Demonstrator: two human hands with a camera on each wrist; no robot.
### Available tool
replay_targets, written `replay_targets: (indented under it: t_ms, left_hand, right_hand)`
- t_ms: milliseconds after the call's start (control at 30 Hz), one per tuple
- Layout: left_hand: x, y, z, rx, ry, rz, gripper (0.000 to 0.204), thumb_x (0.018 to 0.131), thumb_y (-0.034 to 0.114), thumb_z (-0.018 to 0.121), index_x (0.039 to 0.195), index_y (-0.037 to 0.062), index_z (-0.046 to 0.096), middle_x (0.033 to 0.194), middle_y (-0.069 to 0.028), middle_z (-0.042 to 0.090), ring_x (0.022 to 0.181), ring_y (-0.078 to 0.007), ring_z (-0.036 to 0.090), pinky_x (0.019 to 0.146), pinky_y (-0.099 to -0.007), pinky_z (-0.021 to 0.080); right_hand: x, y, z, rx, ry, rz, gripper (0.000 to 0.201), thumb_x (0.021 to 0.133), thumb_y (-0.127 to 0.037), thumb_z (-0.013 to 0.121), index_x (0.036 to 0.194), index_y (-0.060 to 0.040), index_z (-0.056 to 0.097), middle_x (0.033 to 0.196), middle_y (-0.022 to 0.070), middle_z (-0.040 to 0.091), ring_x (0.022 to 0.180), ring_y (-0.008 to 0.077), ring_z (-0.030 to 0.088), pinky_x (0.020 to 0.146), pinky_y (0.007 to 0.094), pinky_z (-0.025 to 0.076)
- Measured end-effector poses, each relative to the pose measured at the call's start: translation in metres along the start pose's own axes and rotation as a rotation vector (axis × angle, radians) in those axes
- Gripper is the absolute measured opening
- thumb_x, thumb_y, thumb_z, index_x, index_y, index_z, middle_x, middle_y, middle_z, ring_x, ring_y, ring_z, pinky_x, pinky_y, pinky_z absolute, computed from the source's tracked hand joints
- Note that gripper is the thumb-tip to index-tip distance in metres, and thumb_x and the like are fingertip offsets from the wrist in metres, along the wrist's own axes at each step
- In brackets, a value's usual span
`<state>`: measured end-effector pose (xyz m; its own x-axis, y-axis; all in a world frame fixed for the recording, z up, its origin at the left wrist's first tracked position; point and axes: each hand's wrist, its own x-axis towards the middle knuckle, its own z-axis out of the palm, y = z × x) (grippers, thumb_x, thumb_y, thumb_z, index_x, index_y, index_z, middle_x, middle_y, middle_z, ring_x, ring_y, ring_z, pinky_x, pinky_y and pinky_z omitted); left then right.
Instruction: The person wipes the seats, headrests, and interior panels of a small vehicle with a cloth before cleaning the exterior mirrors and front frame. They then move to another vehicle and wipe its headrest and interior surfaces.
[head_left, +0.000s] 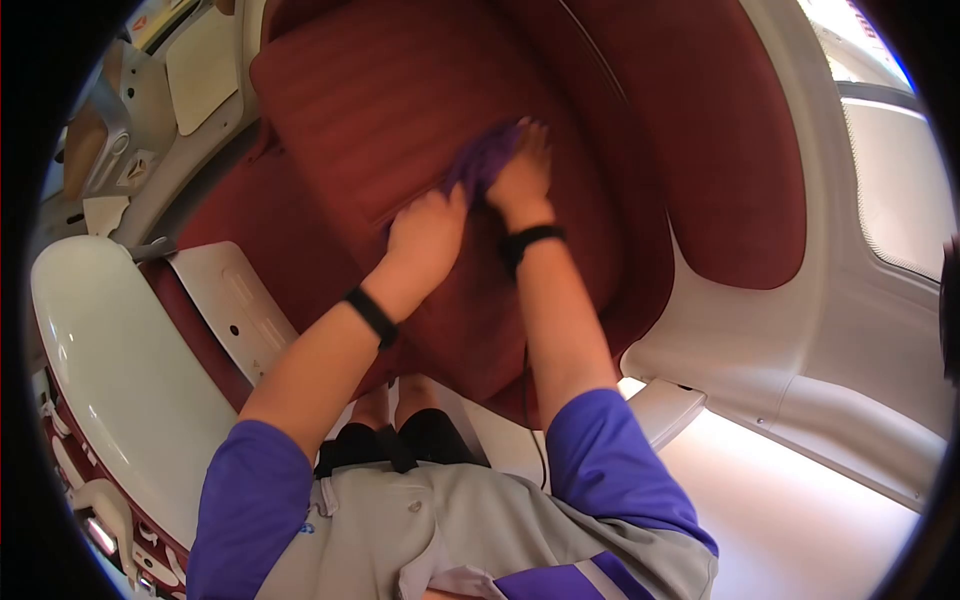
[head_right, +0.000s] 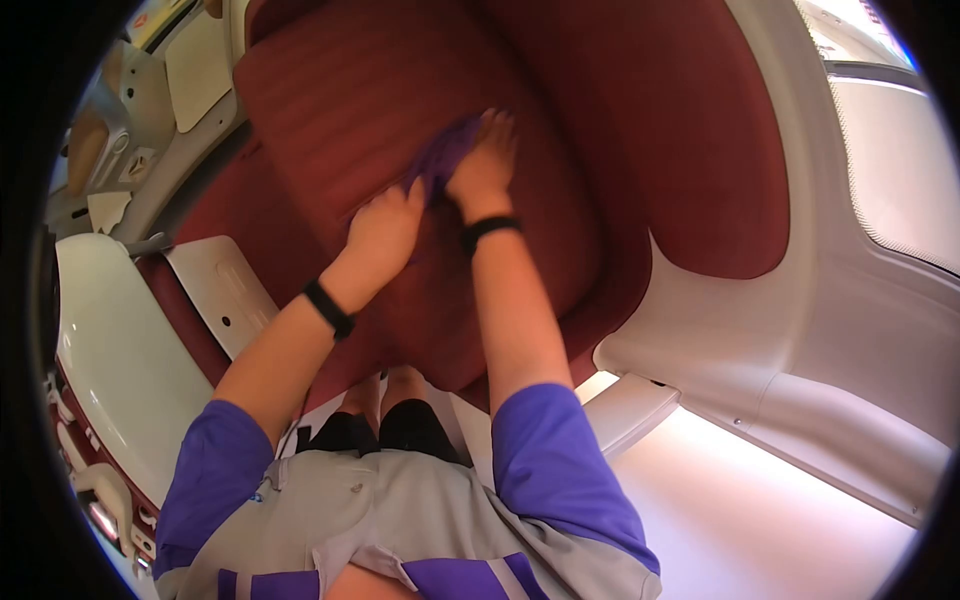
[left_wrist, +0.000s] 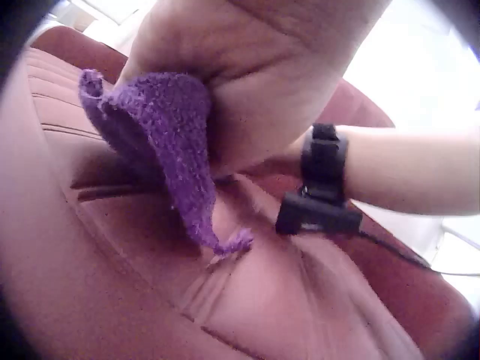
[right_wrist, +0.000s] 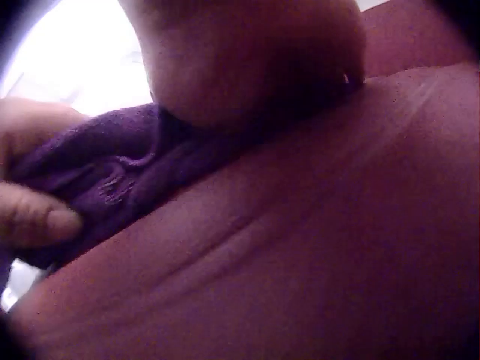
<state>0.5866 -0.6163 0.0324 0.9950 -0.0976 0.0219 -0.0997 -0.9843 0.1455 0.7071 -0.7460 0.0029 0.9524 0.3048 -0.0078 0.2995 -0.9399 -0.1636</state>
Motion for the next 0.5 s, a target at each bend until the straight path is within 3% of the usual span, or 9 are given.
replay_targets:
  t_ms: [100, 167, 300, 367, 400, 467, 500]
  left_hand:
    - [0.031, -0.008, 0.004, 0.018, 0.114, 0.027, 0.037, 0.087, 0.012, 0.055, 0.123, 0.0047, 0.059, 0.084, -0.0105, 0.061, 0.073, -0.0233, 0.066, 0.060, -0.0350, 0.056]
    - [0.033, -0.016, 0.000, -0.017, 0.084, 0.018, 0.035, 0.086, 0.011, 0.055, 0.120, 0.0050, 0.059, 0.085, -0.0115, 0.061, 0.074, -0.0251, 0.066, 0.061, -0.0376, 0.056]
    - [-0.028, -0.026, -0.013, -0.195, -0.069, -0.168, 0.031, 0.087, 0.010, 0.054, 0.118, 0.0041, 0.057, 0.089, -0.0153, 0.062, 0.078, -0.0309, 0.067, 0.065, -0.0429, 0.056]
    - [-0.073, -0.029, -0.010, -0.309, 0.084, -0.273, 0.029, 0.087, 0.010, 0.054, 0.116, 0.0031, 0.054, 0.091, -0.0185, 0.063, 0.081, -0.0379, 0.066, 0.068, -0.0464, 0.055]
    - [-0.098, -0.028, -0.002, -0.356, 0.094, -0.323, 0.032, 0.087, 0.009, 0.055, 0.118, 0.0029, 0.053, 0.094, -0.0197, 0.062, 0.083, -0.0388, 0.065, 0.070, -0.0465, 0.055]
    - [-0.136, -0.023, 0.020, -0.450, 0.119, -0.429, 0.038, 0.086, 0.009, 0.055, 0.123, 0.0025, 0.052, 0.099, -0.0219, 0.061, 0.089, -0.0406, 0.063, 0.073, -0.0466, 0.053]
    - [-0.138, -0.024, 0.024, -0.412, 0.168, -0.329, 0.040, 0.085, 0.008, 0.056, 0.125, 0.0022, 0.051, 0.102, -0.0225, 0.060, 0.091, -0.0409, 0.062, 0.076, -0.0470, 0.053]
  right_hand:
    - [0.044, 0.016, -0.007, -0.003, -0.104, 0.110, 0.089, 0.085, -0.034, 0.058, 0.150, 0.0094, 0.015, 0.155, 0.0285, 0.021, 0.148, 0.0391, 0.016, 0.121, 0.0428, 0.017]
    - [0.047, 0.008, -0.002, 0.019, -0.120, 0.157, 0.088, 0.086, -0.036, 0.057, 0.149, 0.0098, 0.018, 0.154, 0.0298, 0.023, 0.147, 0.0401, 0.018, 0.120, 0.0425, 0.018]
    - [-0.022, -0.039, 0.020, 0.051, 0.017, -0.099, 0.077, 0.090, -0.036, 0.052, 0.144, 0.0124, 0.031, 0.149, 0.0337, 0.032, 0.143, 0.0442, 0.025, 0.119, 0.0454, 0.019]
    - [-0.069, -0.081, 0.011, 0.223, -0.024, -0.177, 0.066, 0.093, -0.031, 0.047, 0.142, 0.0113, 0.036, 0.149, 0.0332, 0.033, 0.142, 0.0445, 0.027, 0.118, 0.0485, 0.021]
    - [-0.090, -0.097, 0.011, 0.260, 0.019, -0.248, 0.066, 0.091, -0.030, 0.050, 0.139, 0.0139, 0.038, 0.144, 0.0355, 0.038, 0.138, 0.0480, 0.032, 0.115, 0.0499, 0.026]
    - [-0.120, -0.123, 0.007, 0.346, 0.016, -0.351, 0.060, 0.091, -0.024, 0.048, 0.140, 0.0098, 0.041, 0.144, 0.0325, 0.040, 0.138, 0.0466, 0.035, 0.113, 0.0505, 0.030]
    - [-0.130, -0.131, 0.003, 0.374, -0.032, -0.398, 0.058, 0.091, -0.023, 0.047, 0.141, 0.0064, 0.042, 0.145, 0.0305, 0.040, 0.138, 0.0444, 0.035, 0.114, 0.0496, 0.030]
